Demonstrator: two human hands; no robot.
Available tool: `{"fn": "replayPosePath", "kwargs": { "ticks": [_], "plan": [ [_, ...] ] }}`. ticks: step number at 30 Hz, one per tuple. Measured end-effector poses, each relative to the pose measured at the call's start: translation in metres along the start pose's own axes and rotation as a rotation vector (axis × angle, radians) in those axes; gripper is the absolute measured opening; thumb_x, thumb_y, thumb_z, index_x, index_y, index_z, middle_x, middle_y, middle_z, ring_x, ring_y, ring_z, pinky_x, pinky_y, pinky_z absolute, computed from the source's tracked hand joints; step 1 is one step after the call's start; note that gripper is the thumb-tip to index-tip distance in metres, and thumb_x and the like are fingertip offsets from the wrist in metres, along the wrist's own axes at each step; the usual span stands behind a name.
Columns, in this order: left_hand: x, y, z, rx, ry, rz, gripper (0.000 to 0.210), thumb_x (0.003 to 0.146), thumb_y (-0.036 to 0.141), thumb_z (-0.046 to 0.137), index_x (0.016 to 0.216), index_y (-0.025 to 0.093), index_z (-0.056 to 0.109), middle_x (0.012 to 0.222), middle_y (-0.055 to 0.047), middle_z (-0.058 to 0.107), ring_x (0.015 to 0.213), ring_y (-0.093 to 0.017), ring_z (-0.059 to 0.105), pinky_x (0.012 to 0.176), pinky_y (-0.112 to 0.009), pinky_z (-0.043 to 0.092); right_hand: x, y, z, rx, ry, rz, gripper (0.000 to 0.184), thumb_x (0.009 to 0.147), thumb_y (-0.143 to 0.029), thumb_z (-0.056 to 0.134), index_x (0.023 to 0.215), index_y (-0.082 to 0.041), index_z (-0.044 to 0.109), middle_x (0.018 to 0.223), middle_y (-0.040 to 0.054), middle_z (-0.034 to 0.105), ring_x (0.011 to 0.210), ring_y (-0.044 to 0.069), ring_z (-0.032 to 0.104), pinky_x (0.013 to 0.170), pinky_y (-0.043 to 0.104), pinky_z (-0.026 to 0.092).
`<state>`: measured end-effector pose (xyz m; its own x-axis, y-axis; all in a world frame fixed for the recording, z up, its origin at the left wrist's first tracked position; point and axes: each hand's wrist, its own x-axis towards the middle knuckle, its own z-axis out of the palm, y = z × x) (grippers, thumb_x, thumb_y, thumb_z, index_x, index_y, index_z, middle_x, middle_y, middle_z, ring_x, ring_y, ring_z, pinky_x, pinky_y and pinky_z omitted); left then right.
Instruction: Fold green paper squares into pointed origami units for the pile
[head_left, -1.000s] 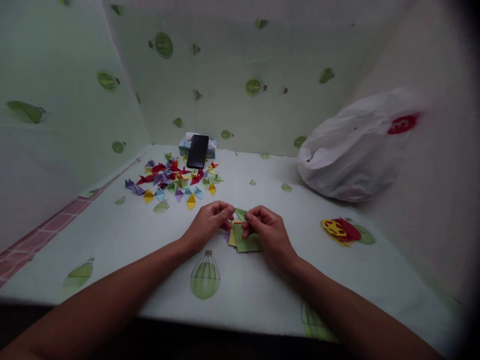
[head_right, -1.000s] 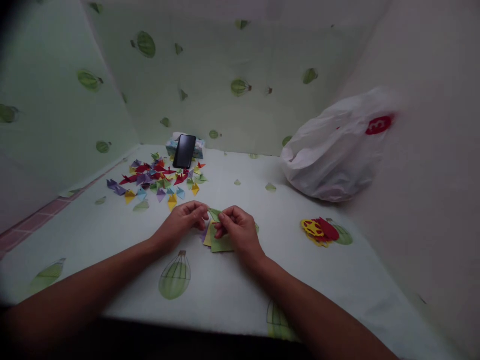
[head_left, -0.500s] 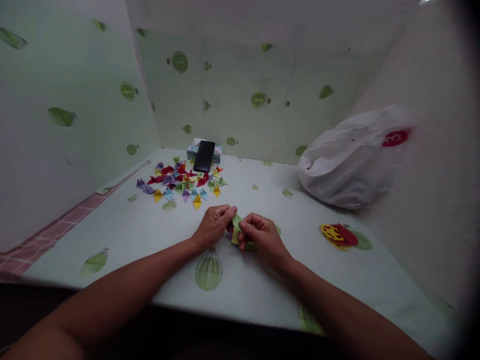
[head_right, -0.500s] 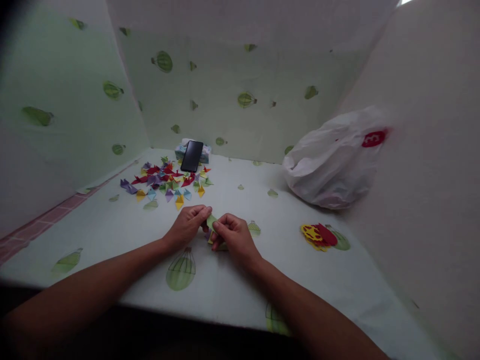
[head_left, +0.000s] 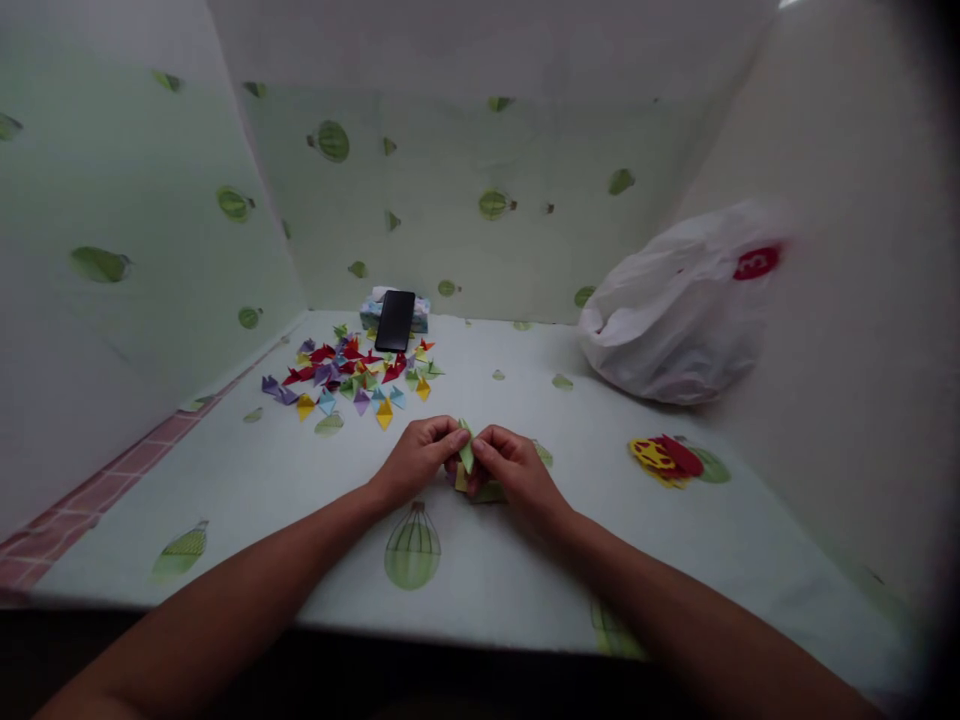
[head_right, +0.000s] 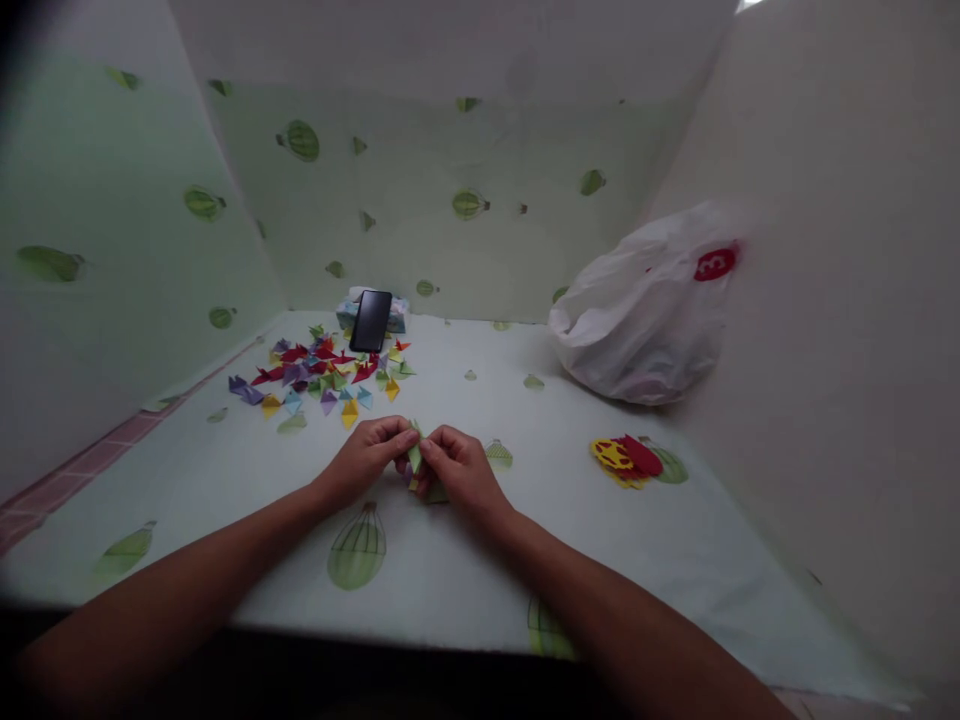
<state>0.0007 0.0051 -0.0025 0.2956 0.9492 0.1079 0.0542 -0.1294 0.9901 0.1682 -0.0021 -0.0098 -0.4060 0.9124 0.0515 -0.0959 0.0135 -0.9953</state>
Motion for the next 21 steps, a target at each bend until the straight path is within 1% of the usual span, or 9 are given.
{"fn": "replayPosePath", "kwargs": {
  "ticks": [4,7,11,13,15,19,21],
  "plan": [
    [0.0016,-0.0052,0.0018,-0.018,-0.047,-0.038,0.032,0.085,0.045,0.061,0.073,0.015,0.056,0.058,0.001,0.058,0.054,-0.011,0.054,0.055,-0.023,0.043,0.0009,-0.0003,-0.0027,-0.042,0.073,-0.011,0.029,0.084,-0.042,0.065,0.074,-0.017,0.054,0.056,-0.0017,0.064,0.048,0.011,0.060,0.051,0.023,0.045],
    [0.0016,-0.0062,0.0025,-0.030,-0.072,-0.070,0.031,0.082,0.045,0.063,0.076,0.016,0.054,0.061,0.002,0.059,0.055,-0.012,0.056,0.056,-0.024,0.045,0.0014,0.0002,-0.0048,-0.057,0.112,-0.027,0.029,0.085,-0.042,0.065,0.072,-0.018,0.054,0.057,-0.0016,0.064,0.049,0.011,0.060,0.051,0.023,0.046],
    [0.0017,-0.0057,-0.0020,0.006,-0.128,-0.111,0.028,0.080,0.041,0.065,0.072,0.015,0.056,0.059,0.002,0.058,0.054,-0.010,0.053,0.055,-0.022,0.040,0.0037,0.0021,-0.0080,-0.056,0.064,0.001,0.032,0.083,-0.045,0.066,0.073,-0.018,0.054,0.056,-0.0018,0.064,0.047,0.011,0.060,0.049,0.022,0.046],
    [0.0018,-0.0060,-0.0039,0.035,-0.157,-0.139,0.024,0.079,0.036,0.066,0.071,0.015,0.058,0.058,0.002,0.057,0.051,-0.009,0.049,0.051,-0.021,0.036,0.0044,0.0029,-0.0092,-0.047,0.033,0.032,0.032,0.080,-0.044,0.070,0.073,-0.019,0.053,0.052,-0.0028,0.062,0.046,0.011,0.059,0.047,0.022,0.045],
    [0.0018,-0.0058,-0.0046,0.054,-0.175,-0.160,0.020,0.078,0.032,0.065,0.070,0.015,0.058,0.058,0.003,0.057,0.050,-0.008,0.046,0.050,-0.020,0.033,0.0042,0.0028,-0.0097,-0.048,0.007,0.044,0.031,0.081,-0.044,0.069,0.072,-0.018,0.053,0.052,-0.0026,0.062,0.045,0.011,0.058,0.047,0.022,0.046],
    [0.0016,-0.0019,-0.0049,0.054,-0.231,-0.169,0.018,0.078,0.029,0.062,0.067,0.016,0.056,0.061,0.003,0.058,0.055,-0.009,0.049,0.055,-0.021,0.036,0.0025,0.0012,-0.0095,-0.073,-0.001,0.016,0.034,0.089,-0.045,0.060,0.071,-0.017,0.054,0.058,-0.0001,0.065,0.046,0.011,0.059,0.049,0.023,0.047],
    [0.0015,0.0004,-0.0061,0.055,-0.264,-0.179,0.016,0.077,0.027,0.061,0.066,0.016,0.056,0.061,0.003,0.058,0.055,-0.009,0.049,0.055,-0.021,0.036,0.0026,0.0008,-0.0096,-0.066,-0.023,0.025,0.036,0.089,-0.048,0.059,0.070,-0.018,0.054,0.056,-0.0008,0.064,0.045,0.011,0.058,0.047,0.022,0.045]
  ]
}}
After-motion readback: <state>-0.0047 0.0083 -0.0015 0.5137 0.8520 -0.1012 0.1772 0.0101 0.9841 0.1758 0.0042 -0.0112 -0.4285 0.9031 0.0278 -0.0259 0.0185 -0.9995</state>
